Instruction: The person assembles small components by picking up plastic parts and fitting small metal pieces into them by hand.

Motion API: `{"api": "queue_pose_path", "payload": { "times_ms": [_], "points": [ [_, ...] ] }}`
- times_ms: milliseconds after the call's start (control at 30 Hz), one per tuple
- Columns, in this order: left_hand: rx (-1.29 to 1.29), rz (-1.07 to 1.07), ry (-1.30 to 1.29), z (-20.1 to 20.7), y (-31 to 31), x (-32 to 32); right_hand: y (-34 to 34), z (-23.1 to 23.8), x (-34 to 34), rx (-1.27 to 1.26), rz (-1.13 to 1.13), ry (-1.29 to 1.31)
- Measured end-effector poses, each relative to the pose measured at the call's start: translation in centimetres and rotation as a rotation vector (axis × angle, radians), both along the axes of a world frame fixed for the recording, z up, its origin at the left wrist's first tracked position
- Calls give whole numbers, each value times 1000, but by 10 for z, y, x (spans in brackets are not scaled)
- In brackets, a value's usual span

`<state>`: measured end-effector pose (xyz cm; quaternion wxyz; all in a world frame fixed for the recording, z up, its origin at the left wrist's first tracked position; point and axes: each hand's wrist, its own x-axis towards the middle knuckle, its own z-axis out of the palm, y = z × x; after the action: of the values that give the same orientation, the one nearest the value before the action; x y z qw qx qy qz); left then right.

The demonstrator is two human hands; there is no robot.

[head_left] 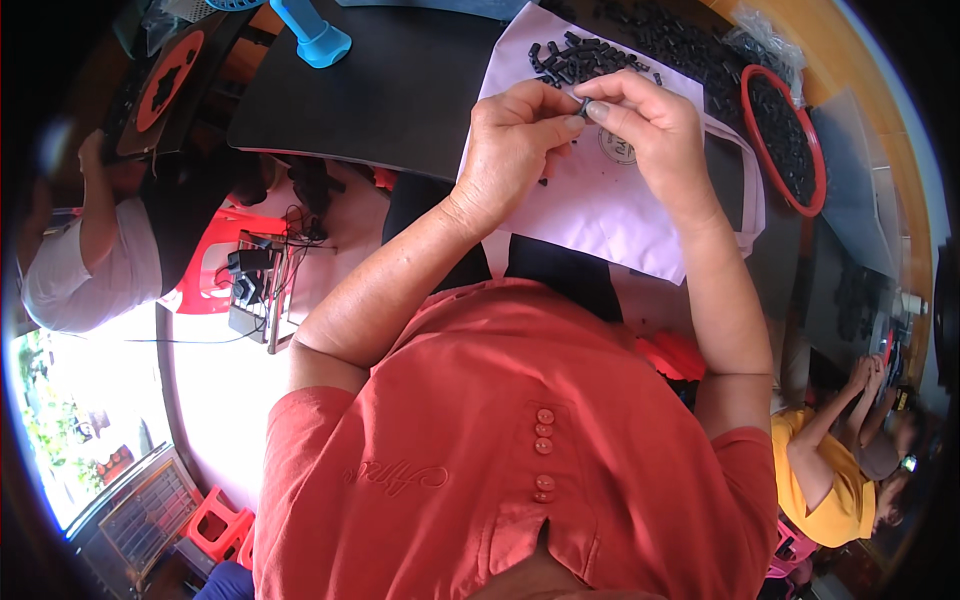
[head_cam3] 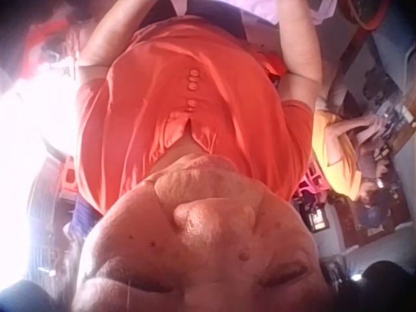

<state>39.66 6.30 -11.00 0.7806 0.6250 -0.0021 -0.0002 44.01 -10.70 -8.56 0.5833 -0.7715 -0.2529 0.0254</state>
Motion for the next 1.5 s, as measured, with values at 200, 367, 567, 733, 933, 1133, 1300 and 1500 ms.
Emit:
{"api": "queue_pose_path", "payload": {
  "times_ms": [200,367,567,733,933,1133,1300,1500],
  "points": [
    [2,13,-15,-1,-2,-1,5,1,-4,-160,-81,-544],
    [-4,23,-6,0,-2,-2,12,2,-13,-287,-193,-715],
    [-7,49,-41,-3,-4,-2,14,-6,-16,-308,-225,-758],
    [13,63,-53,-2,-4,-4,11,-3,-15,-197,-156,-497],
    [-82,8,18,5,3,-2,12,-1,-20,-113,-113,-480],
    [-83,-22,-36,10,2,-2,12,-3,-18,-236,-251,-784],
    [-63,-36,-58,20,0,-4,8,3,-17,-340,-267,-1066],
    [-66,-72,-17,20,-6,-11,1,3,-28,-424,-177,-1066]
  ]
}}
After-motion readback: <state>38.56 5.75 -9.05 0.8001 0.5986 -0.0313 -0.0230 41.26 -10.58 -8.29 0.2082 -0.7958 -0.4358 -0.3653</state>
